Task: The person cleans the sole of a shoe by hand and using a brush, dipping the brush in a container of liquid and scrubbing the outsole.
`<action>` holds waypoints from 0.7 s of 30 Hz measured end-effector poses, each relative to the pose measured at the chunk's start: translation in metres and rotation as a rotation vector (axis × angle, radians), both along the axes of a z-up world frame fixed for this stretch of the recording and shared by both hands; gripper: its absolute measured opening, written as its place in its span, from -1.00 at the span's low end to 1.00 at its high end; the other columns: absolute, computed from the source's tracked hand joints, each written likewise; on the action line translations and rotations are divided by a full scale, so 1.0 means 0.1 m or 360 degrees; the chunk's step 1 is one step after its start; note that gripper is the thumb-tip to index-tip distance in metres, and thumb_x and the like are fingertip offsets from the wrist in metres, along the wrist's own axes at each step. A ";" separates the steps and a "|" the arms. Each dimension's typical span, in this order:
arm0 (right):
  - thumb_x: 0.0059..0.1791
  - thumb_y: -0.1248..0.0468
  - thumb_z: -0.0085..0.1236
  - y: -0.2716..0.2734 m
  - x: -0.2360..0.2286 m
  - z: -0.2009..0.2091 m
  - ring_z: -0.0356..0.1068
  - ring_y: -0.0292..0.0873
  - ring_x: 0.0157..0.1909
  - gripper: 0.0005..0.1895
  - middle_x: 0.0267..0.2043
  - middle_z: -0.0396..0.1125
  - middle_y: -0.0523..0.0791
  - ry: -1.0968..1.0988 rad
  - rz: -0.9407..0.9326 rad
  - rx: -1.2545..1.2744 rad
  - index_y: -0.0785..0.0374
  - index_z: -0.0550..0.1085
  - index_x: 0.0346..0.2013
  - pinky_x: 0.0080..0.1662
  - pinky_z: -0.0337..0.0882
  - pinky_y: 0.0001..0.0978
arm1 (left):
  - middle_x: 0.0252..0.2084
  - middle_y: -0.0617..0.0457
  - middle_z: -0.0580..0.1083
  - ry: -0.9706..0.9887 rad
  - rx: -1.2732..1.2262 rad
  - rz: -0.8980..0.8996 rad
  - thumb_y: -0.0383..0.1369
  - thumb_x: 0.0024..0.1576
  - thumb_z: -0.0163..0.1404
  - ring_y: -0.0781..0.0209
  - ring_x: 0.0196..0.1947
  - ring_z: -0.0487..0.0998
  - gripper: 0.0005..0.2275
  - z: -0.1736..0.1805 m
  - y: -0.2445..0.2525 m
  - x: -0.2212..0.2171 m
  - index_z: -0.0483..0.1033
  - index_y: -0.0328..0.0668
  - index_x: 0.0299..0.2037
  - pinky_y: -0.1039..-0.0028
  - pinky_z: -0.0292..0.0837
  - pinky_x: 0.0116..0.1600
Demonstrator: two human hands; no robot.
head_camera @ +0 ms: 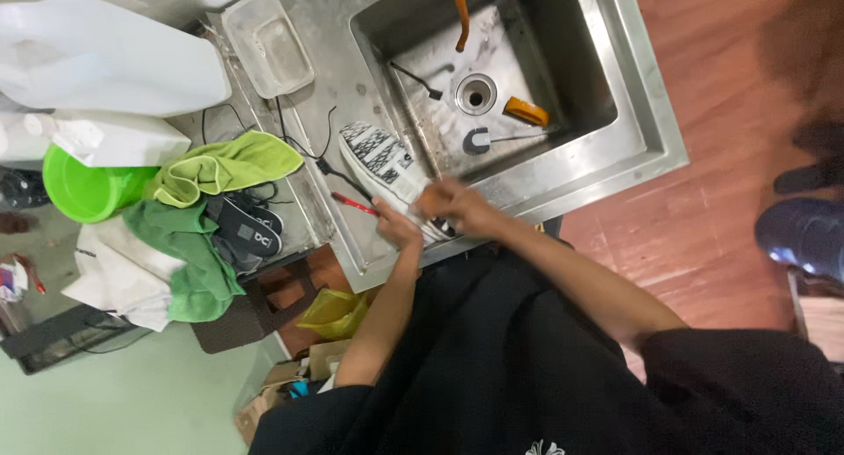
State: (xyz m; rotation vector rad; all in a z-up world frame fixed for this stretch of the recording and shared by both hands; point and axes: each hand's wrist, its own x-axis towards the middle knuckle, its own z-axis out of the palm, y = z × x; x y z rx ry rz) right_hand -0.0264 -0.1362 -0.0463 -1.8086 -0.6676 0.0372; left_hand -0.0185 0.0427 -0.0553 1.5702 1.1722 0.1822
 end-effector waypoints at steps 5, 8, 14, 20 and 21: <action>-0.14 -0.32 0.31 -0.27 0.43 1.54 0.29 0.11 0.30 -0.10 0.27 0.28 0.07 0.1541 -0.0499 0.0022 0.07 0.37 0.34 0.26 0.26 -0.06 | -0.32 -0.27 0.54 -0.0210 -0.0039 0.0061 0.12 0.27 0.02 0.03 -0.29 0.49 -0.44 -0.02 -0.05 0.17 0.65 -0.40 -0.22 0.21 0.44 -0.08; -0.09 -0.17 0.28 -0.12 0.23 1.86 0.37 0.06 0.24 -0.19 0.27 0.27 0.03 0.1648 -0.0498 0.0236 0.09 0.32 0.36 0.16 0.38 -0.08 | -0.24 -0.35 0.56 -0.0184 -0.0035 0.0024 0.14 0.26 0.01 -0.06 -0.21 0.54 -0.39 0.23 -0.04 0.07 0.65 -0.47 -0.17 0.18 0.44 0.00; -0.03 -0.24 0.21 -0.17 0.05 1.54 0.20 0.11 0.44 -0.22 0.38 0.18 0.03 0.1376 -0.0336 0.0177 0.08 0.34 0.35 0.32 0.27 -0.07 | -0.19 -0.42 0.58 -0.0159 -0.0019 0.0015 0.12 0.23 0.00 -0.17 -0.14 0.58 -0.40 0.19 -0.06 0.07 0.65 -0.49 -0.20 0.13 0.42 0.03; -0.05 -0.43 -0.23 -0.11 -0.10 0.05 0.16 0.27 0.36 -0.13 0.25 0.21 0.15 0.0189 -0.0129 0.0171 0.10 0.51 0.24 0.38 0.16 0.02 | -0.25 -0.28 0.59 -0.0104 0.0011 0.0053 0.15 0.22 0.03 -0.05 -0.22 0.56 -0.42 0.82 -0.32 0.10 0.66 -0.40 -0.22 0.19 0.44 -0.01; 0.05 -0.21 0.16 -0.06 -0.24 0.48 0.21 0.19 0.32 -0.36 0.17 0.24 0.12 0.0628 -0.0174 0.0445 0.20 0.51 0.20 0.40 0.15 -0.03 | -0.25 -0.30 0.58 -0.0097 0.0011 0.0065 0.16 0.21 0.03 -0.07 -0.21 0.56 -0.41 0.97 -0.40 0.09 0.67 -0.39 -0.23 0.18 0.44 -0.01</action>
